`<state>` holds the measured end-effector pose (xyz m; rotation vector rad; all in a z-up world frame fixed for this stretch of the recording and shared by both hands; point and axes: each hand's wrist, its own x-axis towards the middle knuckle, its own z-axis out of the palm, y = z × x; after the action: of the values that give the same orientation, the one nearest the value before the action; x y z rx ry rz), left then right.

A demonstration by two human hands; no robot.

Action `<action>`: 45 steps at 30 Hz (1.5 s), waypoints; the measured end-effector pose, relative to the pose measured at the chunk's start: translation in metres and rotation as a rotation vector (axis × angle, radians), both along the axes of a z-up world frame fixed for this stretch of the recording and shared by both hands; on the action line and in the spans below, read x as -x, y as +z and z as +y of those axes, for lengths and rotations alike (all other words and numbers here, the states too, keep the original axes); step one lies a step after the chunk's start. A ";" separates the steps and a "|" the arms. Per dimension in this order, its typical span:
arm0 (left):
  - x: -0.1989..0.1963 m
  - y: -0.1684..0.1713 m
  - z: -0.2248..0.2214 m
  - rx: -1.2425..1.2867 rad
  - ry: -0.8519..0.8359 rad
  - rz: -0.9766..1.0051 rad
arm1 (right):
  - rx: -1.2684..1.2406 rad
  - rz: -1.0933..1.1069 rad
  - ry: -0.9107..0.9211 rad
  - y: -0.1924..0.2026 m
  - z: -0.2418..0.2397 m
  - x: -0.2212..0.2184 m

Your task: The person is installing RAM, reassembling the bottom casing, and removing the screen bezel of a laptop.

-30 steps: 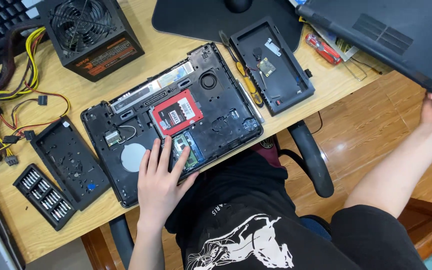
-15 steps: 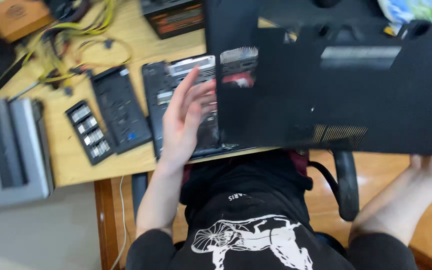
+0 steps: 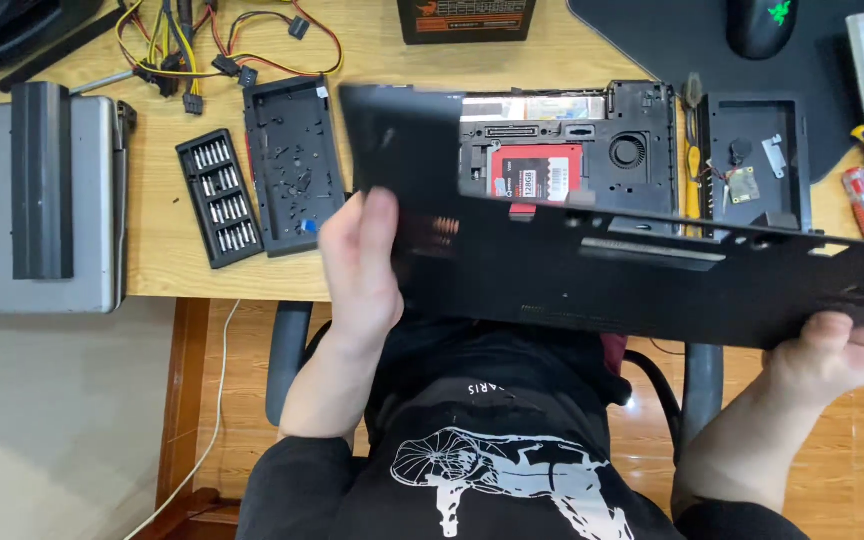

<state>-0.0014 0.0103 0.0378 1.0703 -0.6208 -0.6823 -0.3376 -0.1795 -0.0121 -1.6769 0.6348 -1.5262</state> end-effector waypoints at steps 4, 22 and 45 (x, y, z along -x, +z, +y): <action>0.000 -0.002 0.007 -0.007 0.111 -0.118 | -0.134 0.087 0.086 0.013 0.007 0.000; -0.044 -0.056 -0.009 -0.082 0.058 0.020 | 0.037 0.924 -0.137 -0.005 0.010 -0.044; -0.067 -0.049 -0.030 -0.797 0.116 -1.387 | 0.172 1.081 -0.066 0.004 -0.037 -0.082</action>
<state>0.0656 -0.0195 -0.0108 2.3106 -1.4978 0.0708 -0.2556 -0.2165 -0.0077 -2.5983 1.1093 -0.5977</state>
